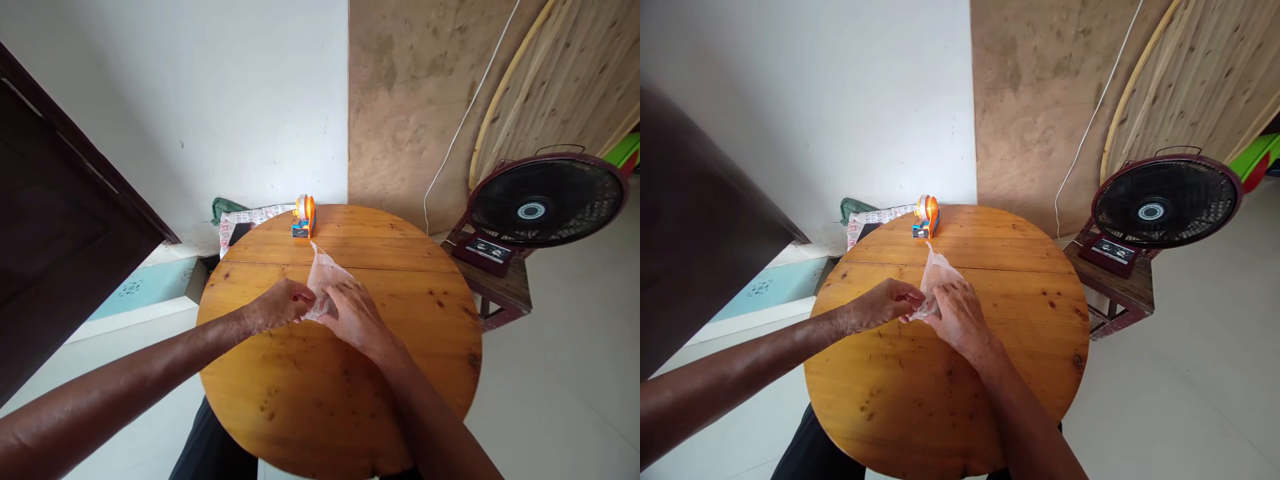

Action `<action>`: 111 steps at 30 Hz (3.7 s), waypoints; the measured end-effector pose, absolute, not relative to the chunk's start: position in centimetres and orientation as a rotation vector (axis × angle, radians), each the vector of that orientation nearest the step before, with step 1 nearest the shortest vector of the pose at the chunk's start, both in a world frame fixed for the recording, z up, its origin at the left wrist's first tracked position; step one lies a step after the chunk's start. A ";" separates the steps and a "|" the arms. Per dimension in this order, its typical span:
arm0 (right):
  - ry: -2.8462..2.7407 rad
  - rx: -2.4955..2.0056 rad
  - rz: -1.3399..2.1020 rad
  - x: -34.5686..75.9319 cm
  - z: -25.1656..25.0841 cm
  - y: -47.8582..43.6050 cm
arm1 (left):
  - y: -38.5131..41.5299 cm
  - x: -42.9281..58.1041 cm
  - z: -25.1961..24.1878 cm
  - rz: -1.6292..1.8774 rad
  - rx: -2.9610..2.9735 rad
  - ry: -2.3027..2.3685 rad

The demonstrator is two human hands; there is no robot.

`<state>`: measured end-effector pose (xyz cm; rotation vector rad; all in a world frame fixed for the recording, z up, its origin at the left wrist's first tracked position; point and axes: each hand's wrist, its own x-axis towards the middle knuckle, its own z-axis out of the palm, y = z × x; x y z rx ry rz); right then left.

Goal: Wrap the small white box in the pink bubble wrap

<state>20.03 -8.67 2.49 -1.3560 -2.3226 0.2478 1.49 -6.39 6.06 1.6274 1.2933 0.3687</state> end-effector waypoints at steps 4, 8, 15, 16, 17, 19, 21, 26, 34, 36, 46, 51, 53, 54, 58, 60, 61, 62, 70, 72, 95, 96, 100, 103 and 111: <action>-2.338 -1.383 0.282 20.4 2.6 -8.9 | -7.2 1.5 5.0 0.432 2.203 1.290; -2.339 -1.416 0.350 20.7 2.9 -9.0 | -7.5 0.9 2.4 0.701 2.552 1.205; -2.148 -1.523 0.513 22.1 4.1 -8.6 | -7.1 0.6 -0.3 1.192 2.679 0.928; -2.106 -1.545 0.531 22.3 4.1 -8.4 | -7.1 0.8 -0.5 1.242 2.643 0.906; -2.064 -1.561 0.541 22.5 4.0 -8.2 | -7.1 1.0 -0.7 1.283 2.607 0.895; -1.985 -1.570 0.514 22.6 3.6 -7.8 | -7.0 1.3 -1.1 1.334 2.540 0.873; -1.933 -1.550 0.443 22.6 3.1 -7.5 | -6.9 1.4 -1.3 1.335 2.498 0.832; -1.899 -1.574 0.321 21.9 2.0 -7.6 | -6.6 1.2 -1.3 1.299 2.455 0.754; -1.753 -1.806 0.640 22.1 2.7 -10.4 | -6.2 0.9 -1.8 1.318 2.447 0.716; -1.701 -1.787 0.802 21.9 3.1 -10.9 | -6.3 0.9 -1.8 1.315 2.449 0.708; -1.442 -1.692 0.957 20.1 0.9 -10.9 | -7.9 0.6 -1.4 1.253 2.456 0.695; -1.364 -1.682 0.850 19.7 0.4 -11.1 | -7.8 0.6 -1.3 1.213 2.508 0.717; -1.343 -1.681 0.816 19.5 0.4 -11.2 | -7.8 0.6 -1.1 1.211 2.545 0.755; -1.333 -1.681 0.807 19.3 0.5 -11.2 | -7.8 0.6 -1.1 1.207 2.565 0.775; -1.318 -1.646 0.809 18.7 1.1 -11.0 | -7.9 0.4 -0.7 1.171 2.647 0.808; -1.339 -1.601 0.801 18.2 1.5 -10.7 | -7.9 0.4 -0.6 1.156 2.674 0.811; -1.358 -1.584 0.796 18.0 1.7 -10.6 | -7.9 0.4 -0.5 1.145 2.678 0.808; -1.382 -1.573 0.788 17.7 1.9 -10.5 | -7.9 0.3 -0.5 1.127 2.675 0.802; -1.768 -1.689 0.657 16.5 3.4 -9.9 | -7.8 0.3 -1.0 1.153 2.541 0.730; -1.784 -1.679 0.725 16.6 3.9 -10.2 | -7.8 0.3 -1.0 1.171 2.484 0.731; -2.174 -1.689 0.617 16.0 4.4 -11.8 | -7.0 0.8 -1.2 0.989 1.770 1.032; -2.184 -1.677 0.626 15.9 4.6 -11.8 | -6.9 0.8 -1.4 0.983 1.789 1.034; -2.143 -1.584 0.796 16.8 5.5 -12.0 | -6.9 1.0 -2.0 0.963 1.813 1.066; -2.022 -1.561 0.805 18.7 6.5 -11.9 | -6.9 1.1 -1.9 0.951 1.816 1.082; -2.485 -1.619 0.406 18.8 8.3 -7.9 | -7.5 0.8 -1.2 1.150 2.054 1.045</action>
